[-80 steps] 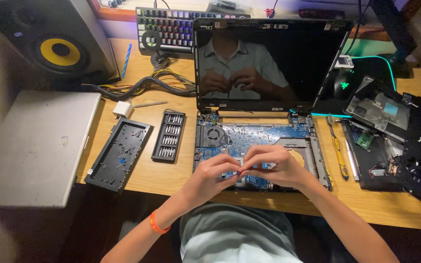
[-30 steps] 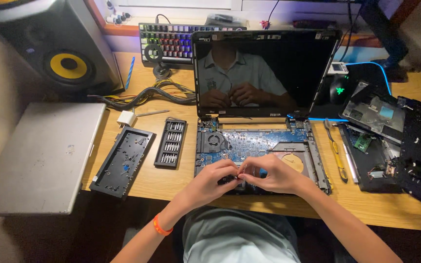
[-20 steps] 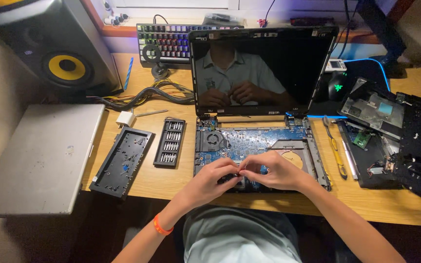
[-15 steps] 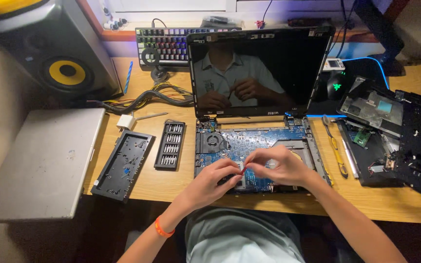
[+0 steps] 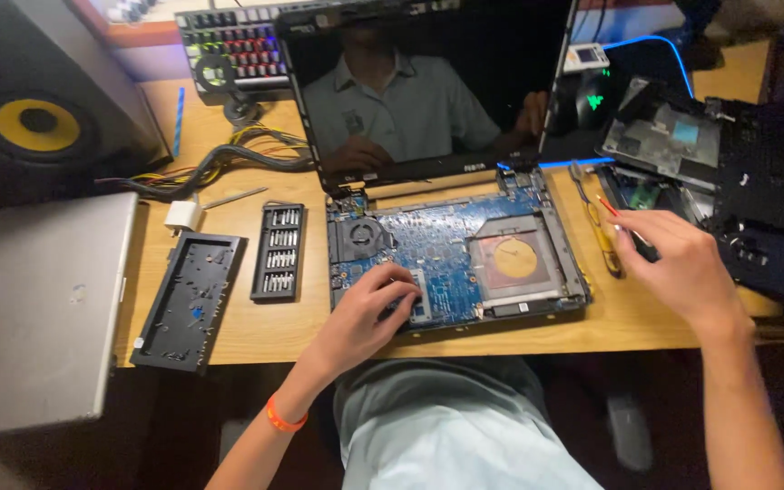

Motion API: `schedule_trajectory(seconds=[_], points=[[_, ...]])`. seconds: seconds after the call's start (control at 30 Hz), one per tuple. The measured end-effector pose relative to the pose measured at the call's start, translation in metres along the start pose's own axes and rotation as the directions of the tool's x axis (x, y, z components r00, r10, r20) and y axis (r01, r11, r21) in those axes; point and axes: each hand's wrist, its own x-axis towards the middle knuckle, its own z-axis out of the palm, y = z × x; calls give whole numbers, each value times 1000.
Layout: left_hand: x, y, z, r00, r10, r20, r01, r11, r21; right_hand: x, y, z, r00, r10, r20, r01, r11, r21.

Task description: The recorder is disassembling and reassembling parts of a laptop, including the keyboard and internal casing.

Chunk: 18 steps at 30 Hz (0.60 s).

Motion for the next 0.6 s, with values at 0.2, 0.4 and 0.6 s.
schedule_trajectory(seconds=[0.2, 0.4, 0.6], points=[[2, 3, 1, 1000, 20, 18, -21, 997, 70, -20, 3, 0, 999, -32, 40, 39, 980, -196], [1, 5, 1, 999, 40, 26, -42, 993, 107, -4, -13, 7, 996, -2, 93, 28, 961, -276], [-1, 0, 5, 997, 66, 25, -70, 985, 156, 0, -13, 7, 995, -22, 100, 44, 974, -222]])
